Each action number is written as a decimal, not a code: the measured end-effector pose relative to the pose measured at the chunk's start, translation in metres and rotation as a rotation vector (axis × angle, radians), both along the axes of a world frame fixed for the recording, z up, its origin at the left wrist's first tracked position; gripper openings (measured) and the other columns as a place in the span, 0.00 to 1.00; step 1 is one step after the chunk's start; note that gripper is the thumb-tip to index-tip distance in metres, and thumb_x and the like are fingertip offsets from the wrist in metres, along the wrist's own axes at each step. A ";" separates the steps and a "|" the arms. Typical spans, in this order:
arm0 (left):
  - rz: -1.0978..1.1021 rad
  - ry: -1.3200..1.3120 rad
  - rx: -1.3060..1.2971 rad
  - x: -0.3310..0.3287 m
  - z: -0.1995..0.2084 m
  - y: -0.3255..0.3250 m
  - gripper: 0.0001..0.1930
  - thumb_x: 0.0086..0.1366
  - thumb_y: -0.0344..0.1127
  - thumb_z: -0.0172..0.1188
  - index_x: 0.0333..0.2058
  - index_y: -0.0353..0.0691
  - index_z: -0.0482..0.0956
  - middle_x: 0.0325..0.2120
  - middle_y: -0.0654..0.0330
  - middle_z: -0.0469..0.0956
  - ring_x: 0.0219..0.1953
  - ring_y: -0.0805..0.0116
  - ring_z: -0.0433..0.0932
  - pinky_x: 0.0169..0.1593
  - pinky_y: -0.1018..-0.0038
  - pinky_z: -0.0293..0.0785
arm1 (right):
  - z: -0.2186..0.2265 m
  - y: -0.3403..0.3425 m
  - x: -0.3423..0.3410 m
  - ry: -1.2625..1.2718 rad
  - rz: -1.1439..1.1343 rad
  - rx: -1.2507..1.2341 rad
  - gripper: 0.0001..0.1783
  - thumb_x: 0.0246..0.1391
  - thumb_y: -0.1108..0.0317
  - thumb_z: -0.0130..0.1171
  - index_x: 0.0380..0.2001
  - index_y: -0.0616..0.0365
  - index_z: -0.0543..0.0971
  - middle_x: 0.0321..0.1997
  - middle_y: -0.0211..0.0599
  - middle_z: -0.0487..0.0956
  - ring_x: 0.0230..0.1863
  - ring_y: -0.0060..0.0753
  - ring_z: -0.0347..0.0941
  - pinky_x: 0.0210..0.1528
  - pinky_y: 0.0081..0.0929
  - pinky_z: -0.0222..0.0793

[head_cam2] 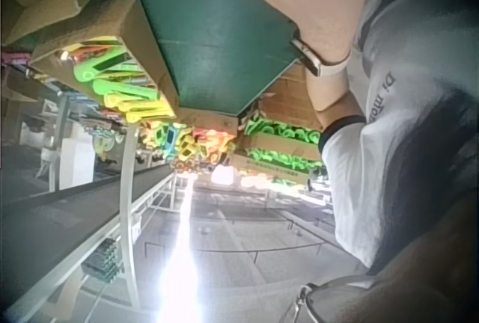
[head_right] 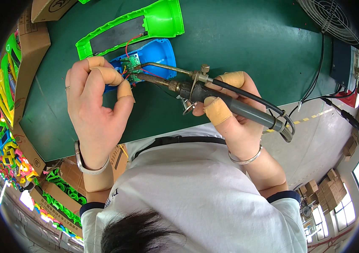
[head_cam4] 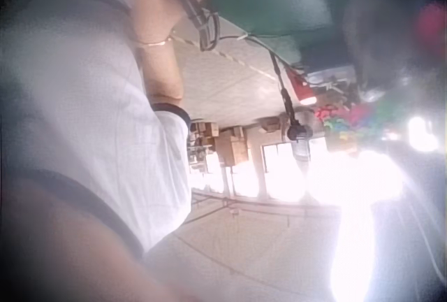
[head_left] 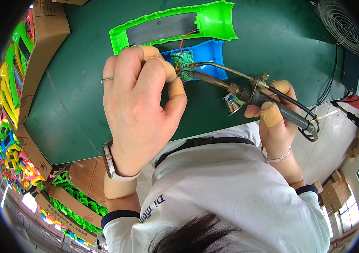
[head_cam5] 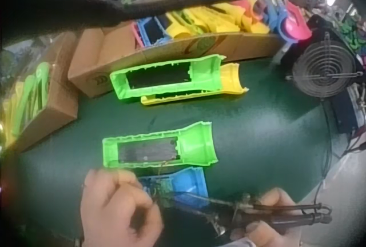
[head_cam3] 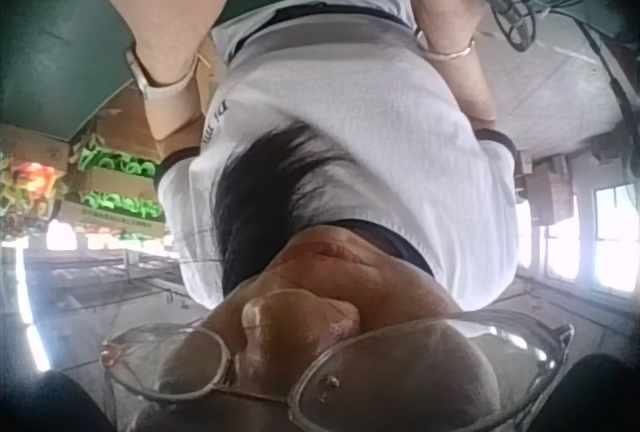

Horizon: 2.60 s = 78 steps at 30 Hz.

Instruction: The person solders wires to circuit boards and panels inside flashlight casings using a soldering iron, places completed flashlights onto a conveyor belt, and picks up new flashlight casing parts from a box.

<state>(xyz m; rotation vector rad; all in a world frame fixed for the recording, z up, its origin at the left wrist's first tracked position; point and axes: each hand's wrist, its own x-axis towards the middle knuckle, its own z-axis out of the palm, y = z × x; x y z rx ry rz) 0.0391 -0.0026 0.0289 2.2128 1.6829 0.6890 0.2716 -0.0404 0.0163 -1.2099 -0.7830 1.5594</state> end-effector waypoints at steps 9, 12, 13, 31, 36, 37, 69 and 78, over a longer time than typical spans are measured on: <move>0.003 0.015 0.007 0.001 0.000 0.001 0.12 0.44 0.22 0.65 0.28 0.40 0.75 0.36 0.57 0.75 0.38 0.56 0.72 0.43 0.65 0.69 | -0.003 0.002 0.005 -0.001 -0.087 -0.001 0.19 0.57 0.68 0.64 0.47 0.66 0.71 0.35 0.42 0.81 0.30 0.32 0.81 0.36 0.22 0.78; -0.004 0.018 0.016 0.000 0.000 0.001 0.12 0.44 0.22 0.65 0.29 0.40 0.75 0.36 0.57 0.75 0.38 0.56 0.72 0.43 0.64 0.69 | -0.005 0.002 0.007 0.003 -0.108 -0.005 0.20 0.57 0.66 0.64 0.47 0.66 0.71 0.34 0.43 0.80 0.29 0.33 0.81 0.33 0.21 0.76; -0.002 0.018 0.014 0.000 0.000 0.000 0.12 0.44 0.22 0.65 0.29 0.40 0.75 0.36 0.57 0.75 0.38 0.56 0.72 0.44 0.64 0.69 | -0.005 0.003 0.007 0.005 -0.112 0.001 0.20 0.57 0.66 0.64 0.47 0.66 0.71 0.34 0.43 0.80 0.29 0.32 0.81 0.33 0.21 0.75; -0.025 -0.143 0.195 -0.016 -0.014 -0.001 0.14 0.54 0.26 0.71 0.40 0.42 0.80 0.33 0.59 0.80 0.35 0.59 0.78 0.42 0.66 0.74 | -0.006 0.014 0.019 -0.019 -0.061 0.101 0.21 0.61 0.60 0.62 0.47 0.65 0.70 0.31 0.43 0.79 0.29 0.29 0.77 0.35 0.20 0.71; -0.322 0.421 0.454 -0.080 0.022 -0.010 0.21 0.52 0.27 0.71 0.47 0.51 0.82 0.45 0.63 0.82 0.48 0.56 0.77 0.47 0.67 0.75 | -0.007 0.016 0.028 -0.006 -0.062 0.136 0.19 0.62 0.61 0.60 0.47 0.65 0.72 0.32 0.41 0.78 0.30 0.29 0.76 0.36 0.20 0.71; -0.419 0.517 0.396 -0.089 0.025 -0.016 0.17 0.55 0.31 0.68 0.44 0.55 0.83 0.47 0.68 0.82 0.53 0.60 0.75 0.50 0.68 0.75 | -0.008 0.017 0.028 0.000 -0.064 0.133 0.19 0.62 0.61 0.60 0.48 0.65 0.72 0.33 0.41 0.78 0.30 0.29 0.77 0.36 0.20 0.71; -0.375 0.081 0.385 -0.038 -0.014 0.010 0.18 0.41 0.27 0.68 0.37 0.41 0.86 0.31 0.61 0.78 0.30 0.64 0.78 0.29 0.74 0.77 | 0.011 0.056 0.036 -0.106 0.207 0.069 0.21 0.50 0.65 0.67 0.42 0.72 0.76 0.28 0.37 0.80 0.25 0.26 0.78 0.30 0.18 0.72; -0.433 0.204 0.459 -0.041 -0.015 0.014 0.18 0.42 0.30 0.68 0.37 0.50 0.87 0.33 0.66 0.76 0.31 0.69 0.78 0.25 0.78 0.73 | 0.019 0.058 0.033 -0.273 0.272 0.053 0.19 0.47 0.69 0.65 0.39 0.71 0.76 0.27 0.35 0.79 0.25 0.26 0.79 0.31 0.19 0.74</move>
